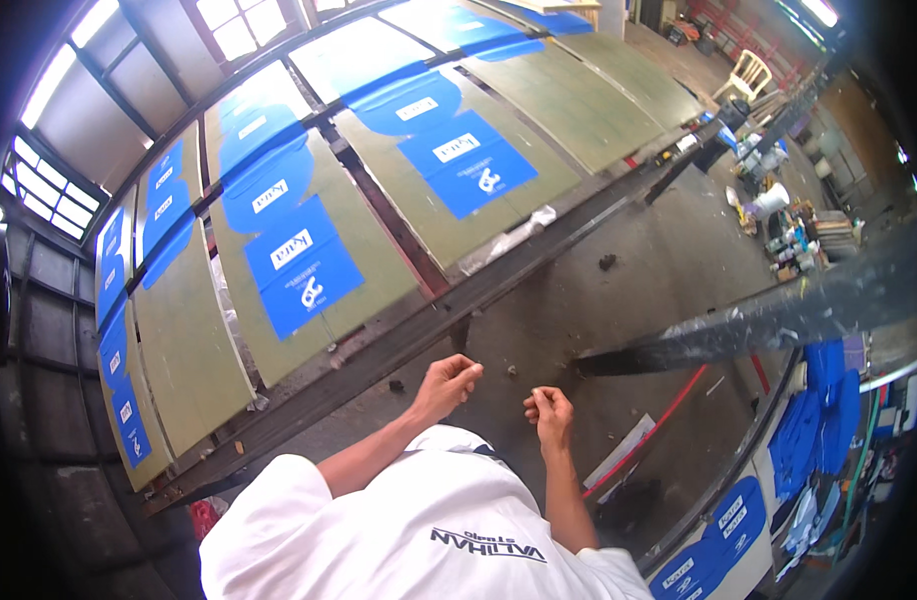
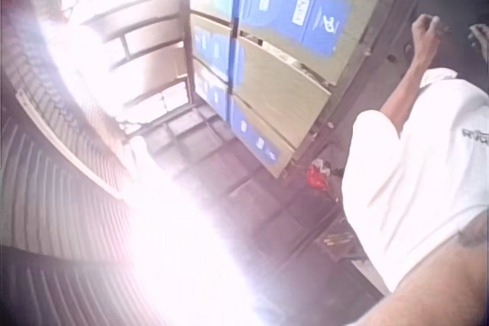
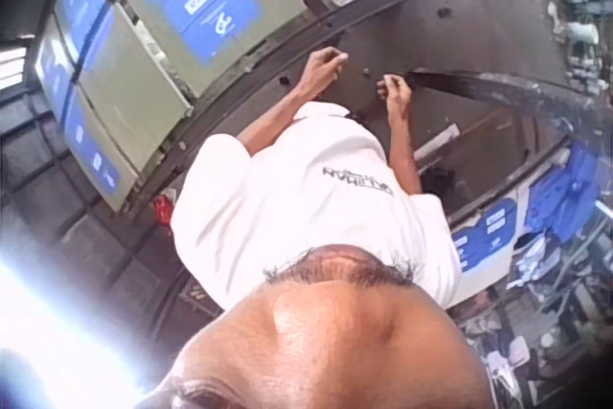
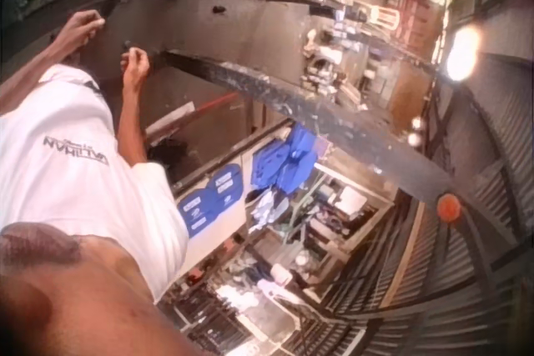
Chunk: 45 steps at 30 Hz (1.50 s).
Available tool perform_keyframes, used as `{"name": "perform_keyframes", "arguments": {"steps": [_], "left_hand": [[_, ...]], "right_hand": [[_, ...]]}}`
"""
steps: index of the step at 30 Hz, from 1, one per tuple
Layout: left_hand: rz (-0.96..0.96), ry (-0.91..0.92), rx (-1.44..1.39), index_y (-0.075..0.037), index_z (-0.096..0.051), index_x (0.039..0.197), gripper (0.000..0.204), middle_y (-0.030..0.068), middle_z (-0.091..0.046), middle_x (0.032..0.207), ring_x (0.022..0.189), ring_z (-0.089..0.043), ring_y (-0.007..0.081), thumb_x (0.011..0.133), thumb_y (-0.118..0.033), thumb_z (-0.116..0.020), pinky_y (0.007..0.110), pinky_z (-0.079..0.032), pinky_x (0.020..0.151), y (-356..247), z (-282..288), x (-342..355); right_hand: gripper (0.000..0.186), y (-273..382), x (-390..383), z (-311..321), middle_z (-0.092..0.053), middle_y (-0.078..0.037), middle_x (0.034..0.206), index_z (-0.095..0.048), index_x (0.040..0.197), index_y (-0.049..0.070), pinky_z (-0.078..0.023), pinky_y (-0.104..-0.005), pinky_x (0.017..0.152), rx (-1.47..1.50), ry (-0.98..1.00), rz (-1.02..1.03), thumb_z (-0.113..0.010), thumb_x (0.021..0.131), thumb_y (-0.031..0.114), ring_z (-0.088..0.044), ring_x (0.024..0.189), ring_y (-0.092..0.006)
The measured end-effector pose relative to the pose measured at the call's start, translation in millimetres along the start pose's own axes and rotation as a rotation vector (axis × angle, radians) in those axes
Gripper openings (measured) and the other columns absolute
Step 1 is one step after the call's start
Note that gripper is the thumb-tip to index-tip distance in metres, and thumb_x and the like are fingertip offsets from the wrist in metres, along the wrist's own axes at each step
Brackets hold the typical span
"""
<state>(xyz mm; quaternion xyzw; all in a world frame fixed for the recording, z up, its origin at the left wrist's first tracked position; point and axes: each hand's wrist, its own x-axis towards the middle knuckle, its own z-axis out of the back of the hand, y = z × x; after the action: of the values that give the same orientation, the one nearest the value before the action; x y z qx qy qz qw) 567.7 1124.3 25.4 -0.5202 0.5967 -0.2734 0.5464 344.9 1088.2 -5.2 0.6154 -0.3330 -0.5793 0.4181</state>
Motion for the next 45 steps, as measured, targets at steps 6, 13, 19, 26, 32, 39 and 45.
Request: {"name": "perform_keyframes", "arguments": {"steps": [6,13,19,26,32,39,45], "left_hand": [[-0.042,-0.258,-0.165,-0.006,-0.062,0.085,0.019,-0.0022,-0.056,0.063,0.05,-0.05,0.0044,0.096,-0.02,-0.058,0.018,-0.037,0.044,-71.5,123.9,63.3],[-0.157,-0.585,-0.303,-0.007,-0.063,0.086,0.018,-0.0013,-0.06,0.068,0.053,-0.054,0.0063,0.095,-0.022,-0.059,0.021,-0.041,0.047,-98.0,206.6,148.7],[-0.21,-0.821,-0.35,-0.006,-0.063,0.086,0.018,0.0009,-0.062,0.073,0.061,-0.057,0.0086,0.096,-0.021,-0.058,0.024,-0.044,0.053,-139.5,259.5,246.8],[-0.205,-1.034,-0.252,-0.004,-0.063,0.09,0.018,0.0036,-0.065,0.079,0.068,-0.062,0.0117,0.096,-0.02,-0.057,0.025,-0.051,0.062,-164.9,285.4,391.3],[-0.247,-0.996,-0.638,0.002,-0.049,0.115,0.026,0.0159,-0.058,0.112,0.107,-0.059,0.0224,0.097,-0.015,-0.055,0.033,-0.049,0.099,-170.3,250.1,475.2],[-0.276,-1.056,-0.947,0.01,-0.034,0.121,0.049,0.0319,-0.043,0.122,0.123,-0.046,0.043,0.093,-0.018,-0.06,0.045,-0.04,0.109,-204.1,251.6,511.6],[-0.191,-1.016,-0.99,0.011,-0.032,0.129,0.064,0.027,-0.042,0.122,0.128,-0.039,0.0454,0.091,-0.03,-0.064,0.052,-0.028,0.113,-212.6,252.6,538.4]], "right_hand": [[0.018,80.7,89.5,-110.8,-0.069,-0.005,0.084,-0.062,0.099,0.005,-0.048,-0.0227,0.06,-0.107,0.212,0.118,-0.059,0.095,0.022,-0.062,0.066,-0.0092],[0.017,152.2,208.4,-166.8,-0.07,-0.006,0.092,-0.062,0.101,0.005,-0.05,-0.0234,0.064,-0.045,0.334,0.126,-0.058,0.095,0.021,-0.063,0.073,-0.0101],[0.016,213.5,350.4,-200.3,-0.069,-0.005,0.094,-0.061,0.101,0.007,-0.049,-0.0237,0.065,-0.1,0.403,0.099,-0.057,0.096,0.022,-0.062,0.075,-0.0099],[0.024,286.5,568.1,-252.4,-0.065,-0.012,0.105,-0.055,0.11,0.005,-0.052,-0.0297,0.078,-0.018,0.473,-0.028,-0.058,0.095,0.023,-0.063,0.089,-0.0166],[0.05,296.4,675.1,-307.4,-0.038,-0.03,0.136,-0.037,0.132,-0.004,-0.042,-0.0447,0.104,0.298,0.563,-0.158,-0.057,0.095,0.024,-0.043,0.127,-0.039],[0.067,278.8,669.4,-359.0,-0.008,-0.038,0.149,-0.025,0.138,-0.008,-0.021,-0.0562,0.113,0.471,0.57,-0.283,-0.057,0.094,0.031,-0.009,0.143,-0.0483],[0.072,288.7,644.1,-390.3,-0.006,-0.038,0.149,-0.026,0.135,-0.008,-0.009,-0.0636,0.112,0.528,0.406,-0.284,-0.057,0.092,0.041,0.002,0.144,-0.0468]]}}
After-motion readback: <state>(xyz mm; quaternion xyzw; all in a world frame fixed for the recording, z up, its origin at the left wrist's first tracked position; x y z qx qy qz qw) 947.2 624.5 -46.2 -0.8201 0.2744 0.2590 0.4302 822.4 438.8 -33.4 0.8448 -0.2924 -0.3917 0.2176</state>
